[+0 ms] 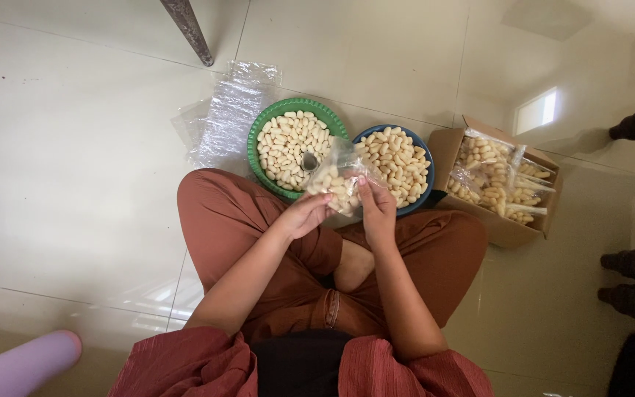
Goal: Packaging small food items into plastic bags using a spoon and placing them in a box
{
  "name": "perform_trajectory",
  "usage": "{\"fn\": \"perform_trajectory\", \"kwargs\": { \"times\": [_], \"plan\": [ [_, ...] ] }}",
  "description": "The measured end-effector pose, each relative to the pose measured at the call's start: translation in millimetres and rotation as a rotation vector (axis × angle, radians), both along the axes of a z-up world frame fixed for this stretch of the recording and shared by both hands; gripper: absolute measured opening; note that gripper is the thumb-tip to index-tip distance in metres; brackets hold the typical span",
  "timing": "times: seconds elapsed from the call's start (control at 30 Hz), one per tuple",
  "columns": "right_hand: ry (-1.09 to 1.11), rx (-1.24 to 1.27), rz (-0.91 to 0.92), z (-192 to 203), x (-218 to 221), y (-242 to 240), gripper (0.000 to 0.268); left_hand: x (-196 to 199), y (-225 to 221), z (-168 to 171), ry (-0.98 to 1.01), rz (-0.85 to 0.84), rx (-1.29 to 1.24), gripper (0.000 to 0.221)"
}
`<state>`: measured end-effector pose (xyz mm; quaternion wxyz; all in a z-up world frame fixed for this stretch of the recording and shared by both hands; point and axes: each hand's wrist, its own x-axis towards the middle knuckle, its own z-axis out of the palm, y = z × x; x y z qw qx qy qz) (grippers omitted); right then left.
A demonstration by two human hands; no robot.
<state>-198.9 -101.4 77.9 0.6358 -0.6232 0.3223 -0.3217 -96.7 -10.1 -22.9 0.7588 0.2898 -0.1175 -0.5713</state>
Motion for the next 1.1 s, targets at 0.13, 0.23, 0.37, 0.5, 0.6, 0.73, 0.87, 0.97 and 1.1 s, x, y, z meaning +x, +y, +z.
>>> {"fn": "perform_trajectory", "kwargs": {
  "times": [0.13, 0.23, 0.37, 0.5, 0.6, 0.73, 0.87, 0.97, 1.1],
  "plan": [
    [-0.001, -0.084, -0.021, -9, -24, -21, 0.017, 6, 7, 5, -0.144, 0.038, -0.033, 0.063],
    [0.002, -0.148, 0.018, -8, -39, -27, 0.014, 3, 10, 6, -0.347, 0.111, -0.018, 0.054],
    [0.043, -0.266, 0.057, -8, -52, -25, 0.011, -19, 10, 42, -0.496, 0.161, 0.079, 0.033],
    [0.007, -0.218, 0.060, -21, -61, -25, 0.015, -39, 6, 91, -0.356, 0.297, 0.186, 0.011],
    [-0.034, -0.116, 0.074, 2, -62, -13, 0.014, -42, -6, 67, -0.298, 0.346, 0.175, 0.007],
    [-0.042, 0.000, 0.089, -5, -67, -16, 0.013, -50, -5, 83, -0.271, 0.375, 0.205, 0.007],
    [0.008, -0.038, 0.067, -19, -75, -25, 0.010, -50, -5, 87, -0.342, 0.345, 0.257, 0.010],
    [0.050, -0.104, 0.058, -10, -78, -27, 0.011, -47, -6, 85, -0.401, 0.321, 0.278, 0.011],
    [0.083, -0.189, 0.030, -9, -79, -25, 0.008, -44, -4, 85, -0.435, 0.304, 0.292, 0.016]
  ]
}}
